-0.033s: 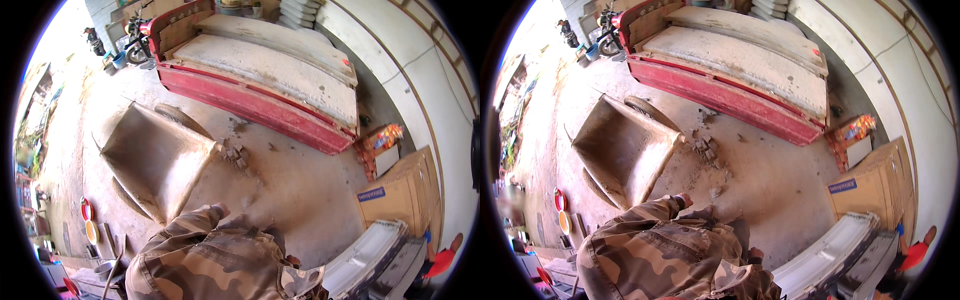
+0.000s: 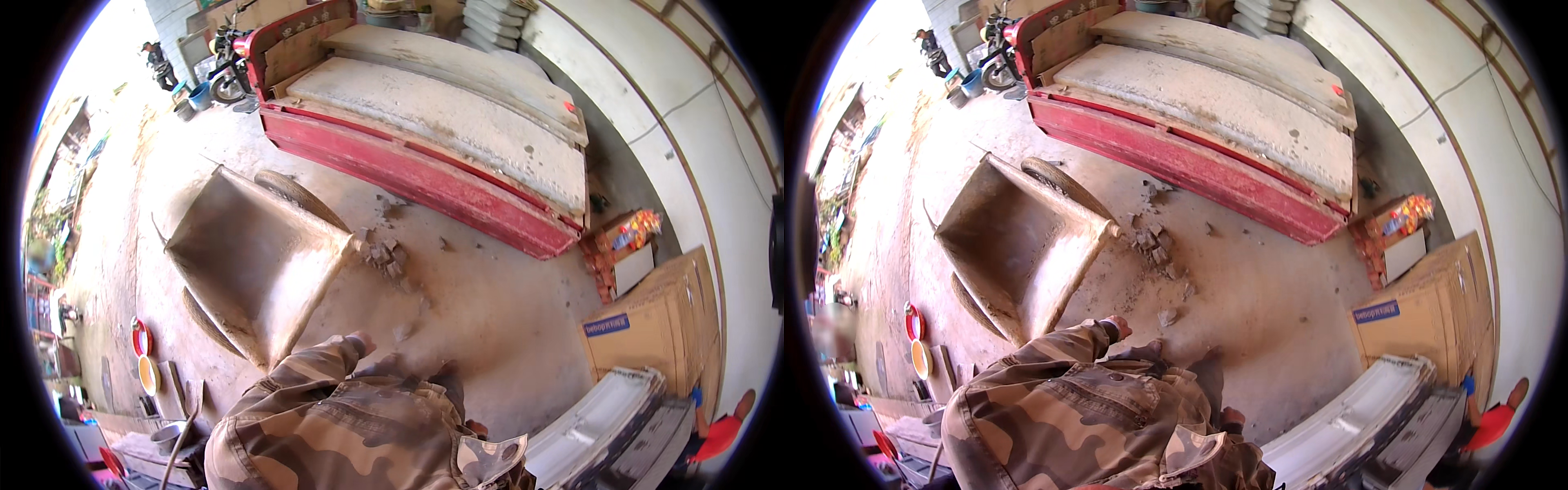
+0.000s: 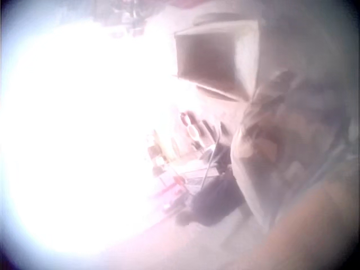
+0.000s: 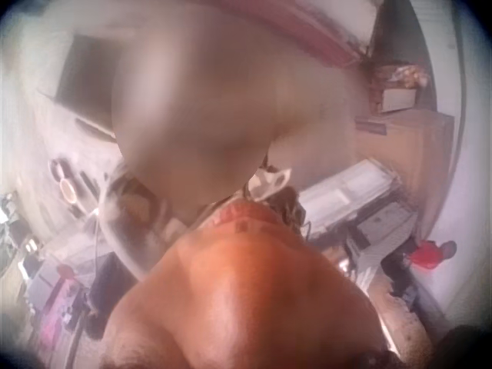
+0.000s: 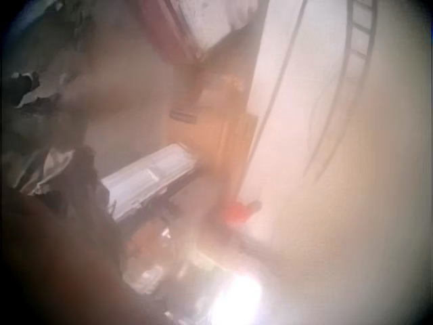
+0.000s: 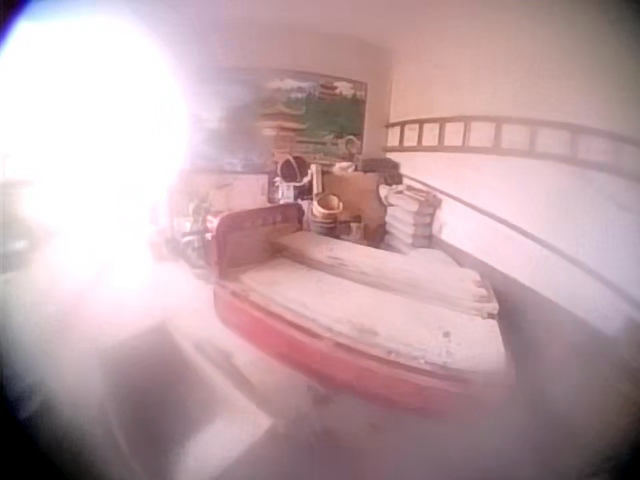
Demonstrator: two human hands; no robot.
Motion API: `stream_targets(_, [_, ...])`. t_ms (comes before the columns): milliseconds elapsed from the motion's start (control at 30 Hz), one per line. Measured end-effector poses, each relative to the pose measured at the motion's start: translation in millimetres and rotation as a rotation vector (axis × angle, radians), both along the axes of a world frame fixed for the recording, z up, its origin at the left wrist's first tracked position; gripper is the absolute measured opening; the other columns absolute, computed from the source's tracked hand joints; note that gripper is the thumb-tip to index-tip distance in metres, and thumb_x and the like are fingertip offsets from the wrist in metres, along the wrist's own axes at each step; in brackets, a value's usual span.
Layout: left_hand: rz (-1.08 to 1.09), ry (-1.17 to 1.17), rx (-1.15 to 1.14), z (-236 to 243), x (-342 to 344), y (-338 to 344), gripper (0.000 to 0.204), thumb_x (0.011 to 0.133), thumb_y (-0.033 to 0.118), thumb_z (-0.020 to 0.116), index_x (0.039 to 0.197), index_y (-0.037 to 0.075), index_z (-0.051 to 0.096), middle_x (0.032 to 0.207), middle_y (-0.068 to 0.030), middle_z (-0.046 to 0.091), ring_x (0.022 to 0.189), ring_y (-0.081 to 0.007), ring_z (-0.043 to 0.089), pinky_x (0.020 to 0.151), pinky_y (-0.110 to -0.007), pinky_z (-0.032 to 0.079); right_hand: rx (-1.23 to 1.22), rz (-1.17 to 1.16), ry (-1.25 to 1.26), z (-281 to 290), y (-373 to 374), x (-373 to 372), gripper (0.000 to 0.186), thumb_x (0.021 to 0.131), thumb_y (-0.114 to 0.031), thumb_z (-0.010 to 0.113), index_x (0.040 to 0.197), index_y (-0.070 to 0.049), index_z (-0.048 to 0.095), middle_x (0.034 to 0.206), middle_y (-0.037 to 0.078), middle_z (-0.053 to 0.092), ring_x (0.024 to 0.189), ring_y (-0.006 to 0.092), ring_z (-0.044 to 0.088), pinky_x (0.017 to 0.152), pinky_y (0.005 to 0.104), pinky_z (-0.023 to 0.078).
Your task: The person measures a large stone slab with a tape measure and marks it. They then use a power angle grinder to cut along the marked line on the slab while pouring water from a bottle onto the cutting area.
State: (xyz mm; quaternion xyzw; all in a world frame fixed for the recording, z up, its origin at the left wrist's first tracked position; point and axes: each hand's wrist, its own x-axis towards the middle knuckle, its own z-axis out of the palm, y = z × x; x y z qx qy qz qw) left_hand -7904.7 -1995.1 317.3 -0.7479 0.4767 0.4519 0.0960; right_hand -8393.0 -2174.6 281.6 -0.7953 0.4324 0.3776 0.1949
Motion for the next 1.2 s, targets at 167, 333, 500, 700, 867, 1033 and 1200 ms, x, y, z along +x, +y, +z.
stream_targets(167, [-0.060,-0.135,-0.028,28,11,-55,0.022,0.085,0.017,0.056,0.098,0.011,0.073,0.103,-0.0127,0.070,0.100,-0.0312,0.066,0.081,-0.042,0.055,0.002,0.319,-0.203,-67,-101,19,0.025,0.085,-0.039,0.055,0.090,-0.016,0.064,0.084,0.012,0.069,0.080,0.0331,0.068,0.066,0.0498,0.052])
stream_targets(333, [0.067,-0.006,0.178,8,-23,-98,0.028,0.086,0.023,0.055,0.106,0.010,0.071,0.110,-0.0131,0.068,0.106,-0.0308,0.064,0.087,-0.042,0.053,0.407,-0.713,-0.558,-45,-256,59,0.015,0.085,-0.023,0.052,0.082,-0.009,0.056,0.068,0.012,0.062,0.060,0.0283,0.062,0.048,0.0440,0.046])
stream_targets(500, [0.389,-0.102,0.059,3,-45,-159,0.040,0.087,0.039,0.048,0.112,0.016,0.069,0.117,-0.0144,0.065,0.112,-0.0296,0.060,0.096,-0.039,0.046,0.213,-1.077,-0.772,5,-404,131,0.011,0.087,-0.014,0.056,0.082,-0.004,0.054,0.058,0.007,0.055,0.042,0.0193,0.052,0.034,0.0340,0.039])
stream_targets(700, [0.572,-0.138,0.010,67,-30,-234,0.029,0.087,0.027,0.052,0.101,0.012,0.073,0.106,-0.0140,0.069,0.102,-0.0306,0.065,0.085,-0.041,0.053,0.289,-1.014,-0.822,51,-482,188,0.012,0.089,-0.013,0.054,0.079,-0.006,0.051,0.054,0.005,0.053,0.041,0.0166,0.051,0.034,0.0316,0.037])
stream_targets(867, [0.381,-0.096,0.058,50,-8,-259,0.031,0.088,0.026,0.051,0.110,0.015,0.070,0.113,-0.0124,0.067,0.106,-0.0299,0.064,0.088,-0.041,0.052,0.447,-0.969,-0.652,8,-478,214,0.011,0.087,-0.010,0.052,0.077,-0.008,0.050,0.060,0.007,0.056,0.044,0.0171,0.054,0.036,0.0313,0.040])
stream_targets(1033, [0.492,-0.027,0.076,6,40,-280,0.036,0.088,0.028,0.050,0.118,0.017,0.065,0.122,-0.0112,0.063,0.111,-0.0309,0.060,0.095,-0.039,0.049,0.683,-0.729,-0.430,-14,-476,258,0.010,0.085,-0.010,0.055,0.076,-0.008,0.053,0.057,0.005,0.054,0.043,0.0179,0.052,0.036,0.0319,0.040])
stream_targets(1200, [0.295,-0.036,0.007,24,110,-308,0.034,0.087,0.027,0.050,0.112,0.015,0.069,0.121,-0.0147,0.063,0.110,-0.0344,0.060,0.094,-0.040,0.049,0.484,-0.627,-0.519,11,-524,344,0.004,0.085,-0.009,0.054,0.083,-0.006,0.054,0.059,0.006,0.054,0.045,0.0178,0.053,0.037,0.0312,0.040])
